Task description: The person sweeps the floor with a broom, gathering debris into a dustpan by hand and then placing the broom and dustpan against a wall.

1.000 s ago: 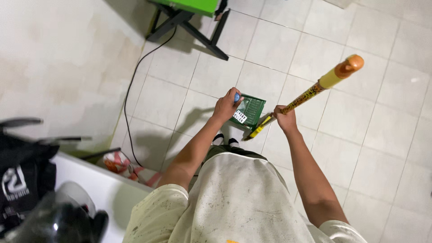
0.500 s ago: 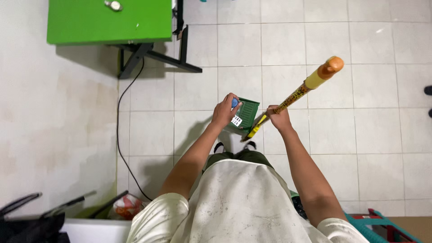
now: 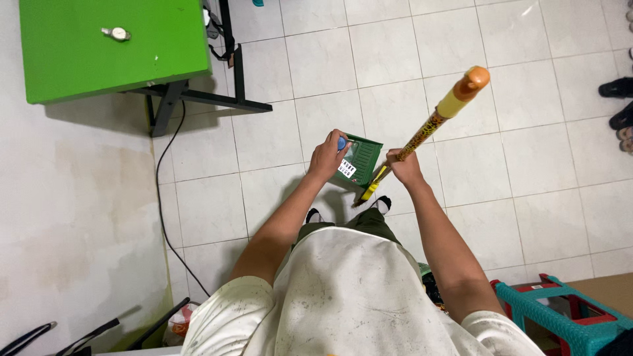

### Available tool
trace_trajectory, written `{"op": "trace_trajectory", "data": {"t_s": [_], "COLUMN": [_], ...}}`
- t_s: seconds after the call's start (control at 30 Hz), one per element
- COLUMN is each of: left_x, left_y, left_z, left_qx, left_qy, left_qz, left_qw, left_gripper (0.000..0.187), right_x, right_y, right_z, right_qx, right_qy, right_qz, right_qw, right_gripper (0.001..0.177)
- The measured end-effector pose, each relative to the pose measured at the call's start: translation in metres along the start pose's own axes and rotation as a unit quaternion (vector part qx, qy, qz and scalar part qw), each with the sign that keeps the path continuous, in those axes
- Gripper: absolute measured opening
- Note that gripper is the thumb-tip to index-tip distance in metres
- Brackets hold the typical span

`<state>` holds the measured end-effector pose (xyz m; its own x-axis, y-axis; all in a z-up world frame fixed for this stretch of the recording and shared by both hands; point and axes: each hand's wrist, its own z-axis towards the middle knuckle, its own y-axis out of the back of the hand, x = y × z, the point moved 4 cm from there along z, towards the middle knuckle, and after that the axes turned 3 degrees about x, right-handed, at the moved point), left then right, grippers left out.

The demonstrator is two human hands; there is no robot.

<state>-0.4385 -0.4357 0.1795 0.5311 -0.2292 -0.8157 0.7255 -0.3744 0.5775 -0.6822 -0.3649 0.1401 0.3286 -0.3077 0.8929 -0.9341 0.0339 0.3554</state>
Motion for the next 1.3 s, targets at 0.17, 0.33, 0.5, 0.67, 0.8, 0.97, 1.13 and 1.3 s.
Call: {"op": "trace_trajectory", "data": {"t_s": [0.17,0.33,0.5,0.67,0.8,0.97,1.13,1.3], "left_x": [-0.024,-0.047,-0.065,-0.091,-0.113,-0.135,-0.149,-0.162], "left_y": [-0.027,-0.058,-0.093,-0.125,-0.145,-0.167,-0.189,-0.2], "left_z": [0.022,0.047,0.073,0.095,0.112,0.127,0.145,0.167], "left_qx": [-0.01,-0.001,0.008,0.018,0.031,0.051,0.059,0.07], "left_qy": [-0.032,-0.033,-0.019,-0.026,-0.026,-0.021,-0.042,-0.046], "left_qz": [0.006,-0.009,-0.005,-0.01,-0.009,-0.013,-0.014,-0.028], "left_qw": [0.999,0.999,1.0,0.999,0.999,0.998,0.997,0.996], "left_gripper": [0.027,0.026,0.026,0.025,0.023,0.023,0.023,0.022], "right_x": [-0.023,-0.051,-0.067,-0.08,-0.095,-0.113,-0.134,-0.145], "right_y": [0.039,0.087,0.135,0.173,0.199,0.228,0.259,0.278], "right_z": [0.004,0.011,0.016,0.022,0.023,0.016,0.014,0.018], "right_qx": [-0.017,-0.035,-0.047,-0.058,-0.058,-0.076,-0.111,-0.14], "right_qy": [-0.016,-0.026,-0.011,-0.02,-0.009,-0.026,-0.01,-0.029], "right_qz": [0.001,0.005,0.007,0.015,0.014,0.026,0.021,0.03], "right_qw": [1.0,0.999,0.999,0.998,0.998,0.996,0.994,0.989], "right_gripper": [0.022,0.021,0.02,0.025,0.031,0.029,0.029,0.031]}}
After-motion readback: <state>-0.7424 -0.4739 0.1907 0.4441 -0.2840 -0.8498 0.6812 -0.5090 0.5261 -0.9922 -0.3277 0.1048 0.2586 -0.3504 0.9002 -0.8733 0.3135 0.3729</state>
